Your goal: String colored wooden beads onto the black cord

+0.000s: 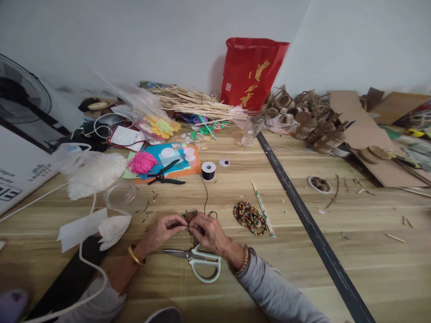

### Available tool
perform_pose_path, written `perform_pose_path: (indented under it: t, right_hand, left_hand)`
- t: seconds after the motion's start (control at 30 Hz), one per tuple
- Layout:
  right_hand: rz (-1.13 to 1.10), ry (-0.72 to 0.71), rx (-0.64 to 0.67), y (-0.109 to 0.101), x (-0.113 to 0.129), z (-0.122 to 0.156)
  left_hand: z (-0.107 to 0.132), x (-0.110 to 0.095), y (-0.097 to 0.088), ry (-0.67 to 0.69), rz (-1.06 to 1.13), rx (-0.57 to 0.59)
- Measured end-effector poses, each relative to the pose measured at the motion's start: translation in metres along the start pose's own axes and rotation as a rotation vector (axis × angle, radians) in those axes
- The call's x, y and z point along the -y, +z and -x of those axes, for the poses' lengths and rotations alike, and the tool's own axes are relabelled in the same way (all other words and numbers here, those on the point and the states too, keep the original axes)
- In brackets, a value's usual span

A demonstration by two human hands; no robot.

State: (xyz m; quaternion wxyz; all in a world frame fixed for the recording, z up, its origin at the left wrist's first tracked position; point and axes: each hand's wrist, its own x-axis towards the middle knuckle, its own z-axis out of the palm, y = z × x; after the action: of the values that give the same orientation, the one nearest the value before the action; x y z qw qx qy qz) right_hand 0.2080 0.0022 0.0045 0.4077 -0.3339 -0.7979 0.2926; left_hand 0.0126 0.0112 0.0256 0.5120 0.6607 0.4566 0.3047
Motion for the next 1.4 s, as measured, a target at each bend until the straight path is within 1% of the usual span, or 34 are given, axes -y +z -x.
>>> perform_pose_path:
  t: [0.27, 0.57, 0.93, 1.2, 1.4]
  right_hand:
    - [-0.016, -0.012, -0.003, -0.0010, 0.0018, -0.0008]
    - [-0.012, -0.016, 0.000, -0.0010, 0.0013, -0.0003]
    - [-0.016, -0.020, -0.005, -0.0011, 0.0024, -0.0017]
    - [-0.008, -0.023, -0.004, -0.0007, 0.0008, 0.0002]
    - [-0.019, -0.017, -0.001, -0.0012, 0.0018, -0.0006]
  left_hand:
    - [0.0008, 0.0028, -0.0003, 0.008, -0.004, -0.004]
    - [0.0001, -0.0013, -0.0011, 0.003, -0.008, -0.002]
    - [0.0010, 0.0074, -0.0004, -0.004, 0.017, -0.008]
    - [0.0008, 0.0018, -0.0014, 0.000, 0.005, -0.022]
    - [0.0001, 0.0054, -0.0014, 0.010, -0.001, -0.022]
